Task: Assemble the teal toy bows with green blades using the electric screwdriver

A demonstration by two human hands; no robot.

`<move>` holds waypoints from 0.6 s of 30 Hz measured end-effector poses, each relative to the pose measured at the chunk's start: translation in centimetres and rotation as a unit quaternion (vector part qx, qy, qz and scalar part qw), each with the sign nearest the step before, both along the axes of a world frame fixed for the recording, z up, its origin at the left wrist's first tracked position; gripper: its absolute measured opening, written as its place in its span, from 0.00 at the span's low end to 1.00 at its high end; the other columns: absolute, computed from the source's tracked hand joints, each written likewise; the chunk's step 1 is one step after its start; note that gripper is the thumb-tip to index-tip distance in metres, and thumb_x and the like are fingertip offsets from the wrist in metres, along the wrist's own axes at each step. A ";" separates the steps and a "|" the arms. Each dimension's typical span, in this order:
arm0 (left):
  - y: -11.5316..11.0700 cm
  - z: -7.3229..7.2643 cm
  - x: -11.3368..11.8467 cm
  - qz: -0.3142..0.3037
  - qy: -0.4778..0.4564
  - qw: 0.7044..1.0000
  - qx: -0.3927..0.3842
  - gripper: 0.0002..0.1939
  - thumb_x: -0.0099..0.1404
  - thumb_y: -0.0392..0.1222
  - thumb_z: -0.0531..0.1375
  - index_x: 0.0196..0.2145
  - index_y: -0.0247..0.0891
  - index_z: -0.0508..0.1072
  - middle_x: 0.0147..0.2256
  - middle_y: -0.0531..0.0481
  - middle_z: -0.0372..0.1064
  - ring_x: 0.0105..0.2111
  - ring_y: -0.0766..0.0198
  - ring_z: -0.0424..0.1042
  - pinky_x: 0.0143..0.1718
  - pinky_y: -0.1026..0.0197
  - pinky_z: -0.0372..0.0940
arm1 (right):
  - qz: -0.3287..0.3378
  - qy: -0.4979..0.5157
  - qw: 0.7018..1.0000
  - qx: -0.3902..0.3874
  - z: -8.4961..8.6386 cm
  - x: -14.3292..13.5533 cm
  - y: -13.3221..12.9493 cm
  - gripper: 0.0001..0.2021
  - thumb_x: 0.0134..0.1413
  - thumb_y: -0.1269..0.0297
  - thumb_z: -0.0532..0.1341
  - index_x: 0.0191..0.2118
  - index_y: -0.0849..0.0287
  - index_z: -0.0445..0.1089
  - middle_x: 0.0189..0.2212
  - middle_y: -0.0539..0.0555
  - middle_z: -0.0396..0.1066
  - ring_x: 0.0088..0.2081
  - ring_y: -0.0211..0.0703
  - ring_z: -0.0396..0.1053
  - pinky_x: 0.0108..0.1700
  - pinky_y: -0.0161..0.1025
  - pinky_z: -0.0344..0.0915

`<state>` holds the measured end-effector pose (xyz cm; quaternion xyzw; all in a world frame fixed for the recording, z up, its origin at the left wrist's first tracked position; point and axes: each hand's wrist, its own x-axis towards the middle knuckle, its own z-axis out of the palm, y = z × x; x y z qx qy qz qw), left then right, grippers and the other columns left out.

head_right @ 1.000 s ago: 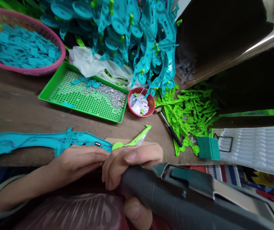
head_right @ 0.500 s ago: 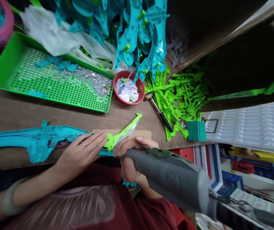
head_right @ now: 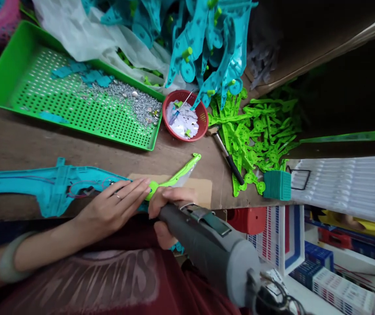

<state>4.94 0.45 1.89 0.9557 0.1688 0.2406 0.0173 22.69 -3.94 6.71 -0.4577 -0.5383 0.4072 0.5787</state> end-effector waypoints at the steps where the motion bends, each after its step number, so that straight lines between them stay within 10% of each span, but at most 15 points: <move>1: -0.1 0.0 0.0 -0.001 0.001 1.000 0.003 0.18 0.73 0.30 0.50 0.56 0.20 0.71 0.58 0.30 0.71 0.56 0.45 0.73 0.52 0.47 0.68 | 0.022 0.005 0.999 0.037 -0.2 0.1 0.4 0.20 0.55 0.48 0.65 0.49 0.45 0.59 0.20 0.41 0.64 0.18 0.38 0.65 0.22 0.37 0.67; 9: 0.0 -0.1 -0.1 0.001 -0.006 1.000 -0.010 0.20 0.72 0.29 0.49 0.56 0.22 0.71 0.57 0.33 0.71 0.57 0.47 0.71 0.55 0.46 0.65 | 0.166 -0.023 0.983 0.079 0.2 1.2 2.2 0.22 0.52 0.45 0.68 0.45 0.50 0.64 0.16 0.38 0.64 0.15 0.34 0.64 0.20 0.33 0.66; 13: 0.8 -0.1 0.4 0.015 -0.009 0.999 -0.034 0.21 0.71 0.28 0.49 0.57 0.26 0.72 0.56 0.37 0.73 0.53 0.50 0.73 0.49 0.49 0.67 | 0.026 -0.022 0.994 0.102 1.2 1.2 7.8 0.26 0.53 0.36 0.63 0.49 0.45 0.63 0.17 0.39 0.60 0.15 0.36 0.62 0.21 0.37 0.66; 18: 0.8 0.0 -0.1 0.049 0.013 0.998 -0.029 0.22 0.71 0.28 0.50 0.59 0.25 0.70 0.59 0.35 0.71 0.54 0.48 0.72 0.50 0.47 0.66 | -0.083 0.029 0.987 0.132 -1.6 -1.0 16.8 0.18 0.58 0.45 0.61 0.48 0.44 0.57 0.19 0.39 0.56 0.16 0.36 0.60 0.21 0.37 0.63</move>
